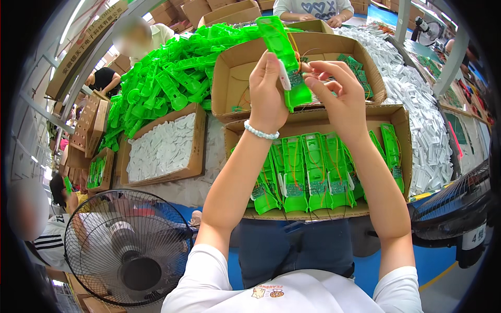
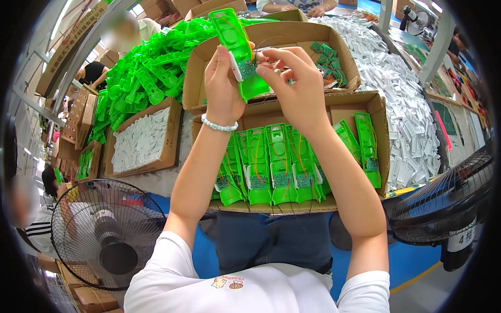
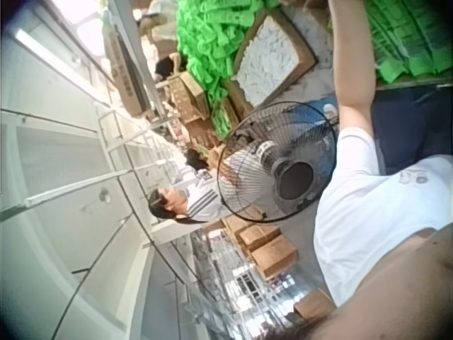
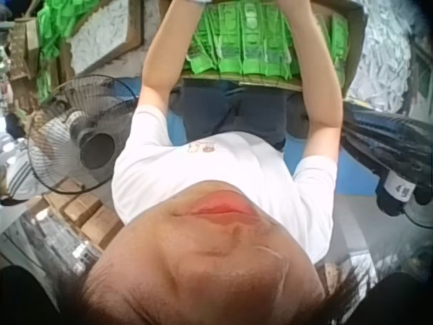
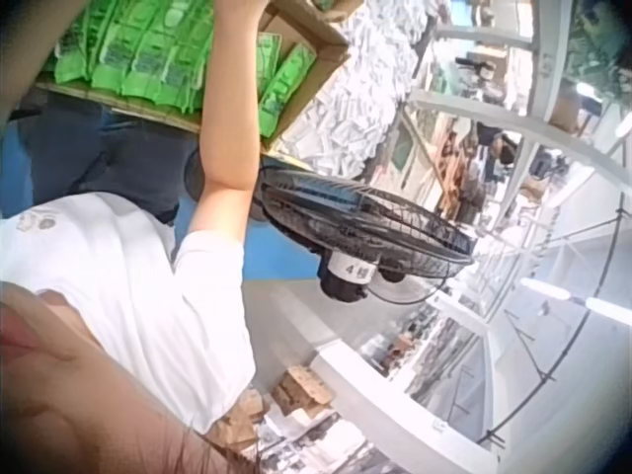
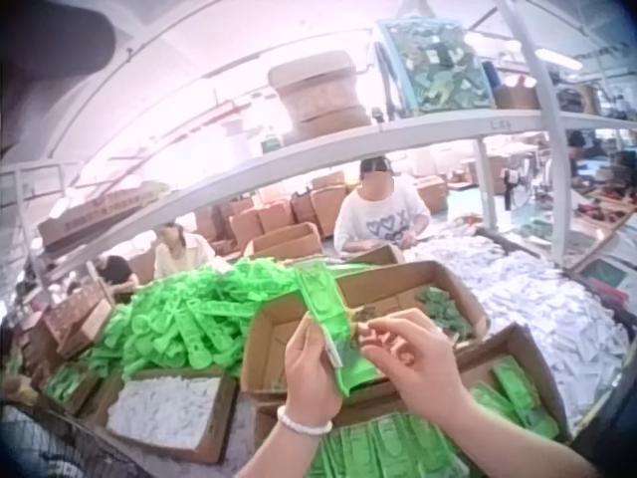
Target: Assembling green plastic light fixture units by installing internal components and attaching outer covers.
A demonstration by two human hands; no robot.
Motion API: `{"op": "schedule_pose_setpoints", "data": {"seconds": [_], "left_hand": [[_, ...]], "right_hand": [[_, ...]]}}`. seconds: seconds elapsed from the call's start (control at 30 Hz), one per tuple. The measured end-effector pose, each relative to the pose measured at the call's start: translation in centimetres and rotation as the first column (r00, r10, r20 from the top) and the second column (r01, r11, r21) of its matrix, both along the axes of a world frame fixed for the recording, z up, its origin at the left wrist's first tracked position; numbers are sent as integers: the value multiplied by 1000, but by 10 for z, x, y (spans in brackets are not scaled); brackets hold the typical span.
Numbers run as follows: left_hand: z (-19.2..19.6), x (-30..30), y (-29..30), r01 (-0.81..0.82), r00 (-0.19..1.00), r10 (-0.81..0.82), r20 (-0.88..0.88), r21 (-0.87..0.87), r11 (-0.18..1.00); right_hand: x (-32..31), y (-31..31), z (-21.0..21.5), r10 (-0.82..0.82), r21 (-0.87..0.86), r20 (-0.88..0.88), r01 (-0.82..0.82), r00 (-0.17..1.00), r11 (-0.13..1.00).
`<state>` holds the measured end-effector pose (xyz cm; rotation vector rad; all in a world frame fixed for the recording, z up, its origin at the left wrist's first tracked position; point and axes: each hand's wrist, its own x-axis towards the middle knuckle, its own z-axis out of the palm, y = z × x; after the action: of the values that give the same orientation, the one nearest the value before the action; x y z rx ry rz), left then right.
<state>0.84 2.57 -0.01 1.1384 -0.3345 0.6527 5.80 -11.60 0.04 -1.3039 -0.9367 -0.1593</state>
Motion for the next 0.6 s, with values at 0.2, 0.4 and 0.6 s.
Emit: {"op": "schedule_pose_setpoints", "data": {"seconds": [0.2,0.4,0.6], "left_hand": [[-1,-1,0,144,986,-131,101,-143,979],[-10,3,-12,224,970,-201,137,-189,956],[-14,11,-16,150,975,-137,174,-68,986]], "right_hand": [[-9,1,-2,-249,-37,397,287,883,957],[-11,-2,-6,-384,-42,529,476,757,879],[-1,-6,-7,-338,-66,455,410,824,910]]}}
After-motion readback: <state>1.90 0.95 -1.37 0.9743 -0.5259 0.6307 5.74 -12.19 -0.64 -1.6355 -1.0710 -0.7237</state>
